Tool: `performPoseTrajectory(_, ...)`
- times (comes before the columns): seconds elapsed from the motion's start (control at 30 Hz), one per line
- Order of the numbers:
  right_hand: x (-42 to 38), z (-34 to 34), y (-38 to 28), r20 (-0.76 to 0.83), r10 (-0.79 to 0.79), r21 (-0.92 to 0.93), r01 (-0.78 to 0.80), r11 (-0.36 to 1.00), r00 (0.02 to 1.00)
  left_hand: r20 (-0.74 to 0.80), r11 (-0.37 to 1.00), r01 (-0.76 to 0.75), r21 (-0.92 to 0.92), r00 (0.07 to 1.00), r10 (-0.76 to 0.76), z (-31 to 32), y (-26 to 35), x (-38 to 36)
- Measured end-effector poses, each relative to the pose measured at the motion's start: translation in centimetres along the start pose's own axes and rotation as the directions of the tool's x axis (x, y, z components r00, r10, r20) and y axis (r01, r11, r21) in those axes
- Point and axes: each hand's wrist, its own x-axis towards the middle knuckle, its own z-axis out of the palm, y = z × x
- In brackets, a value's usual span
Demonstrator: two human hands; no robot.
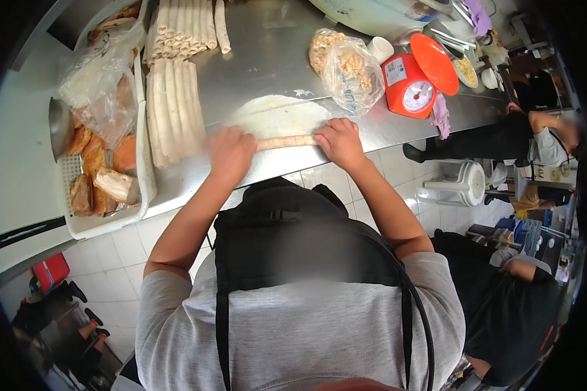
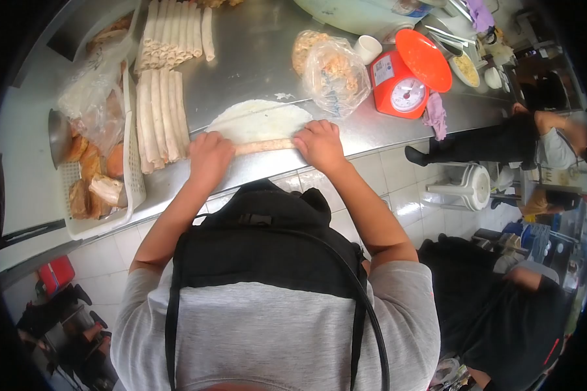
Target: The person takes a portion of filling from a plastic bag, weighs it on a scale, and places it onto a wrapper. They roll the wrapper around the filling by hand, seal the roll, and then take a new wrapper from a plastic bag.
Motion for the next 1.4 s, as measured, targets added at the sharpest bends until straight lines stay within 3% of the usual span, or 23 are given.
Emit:
performPoseTrajectory(0.1,0.8,-0.1,-2.0,0.002,-0.062,0.069,0.062,0.996,0.998,-0.096,0.985,-0.134,-0.108,0.988,0.124,1.5,0.9,0.3)
performPoseTrajectory(0.3,0.6,1.5,-1.7,0.061,-0.039,0.156,0.029,0.987,0.997,-0.079,0.958,-0.09,-0.274,0.994,0.071,2.2,1.5,0.1)
performPoseTrajectory(0.73,1.7,2.0,-3.5,0.156,-0.022,0.208,-0.011,0.978,0.987,-0.035,0.942,-0.071,-0.328,0.997,0.063,2.1,1.0,0.5)
performPoseTrajectory(1.0,3.0,2.8,-6.1,0.119,-0.093,0.172,0.071,0.982,0.989,-0.038,0.944,-0.06,-0.325,0.998,0.05,2.0,0.9,0.4)
performPoseTrajectory(1.23,-0.7,0.6,-1.8,0.019,-0.022,0.021,0.021,1.0,1.0,-0.039,0.983,0.018,-0.185,0.999,-0.026,1.2,-0.2,-1.5)
performPoseTrajectory(1.3,-1.0,0.6,-1.0,0.047,0.033,0.084,-0.037,0.996,0.998,-0.092,0.985,0.006,-0.173,0.996,-0.022,1.4,-0.7,-1.6)
performPoseTrajectory(1.4,-0.5,0.6,-0.1,0.079,0.109,0.177,-0.121,0.977,0.991,0.036,0.942,0.16,-0.294,0.987,-0.157,0.9,-1.3,-0.9)
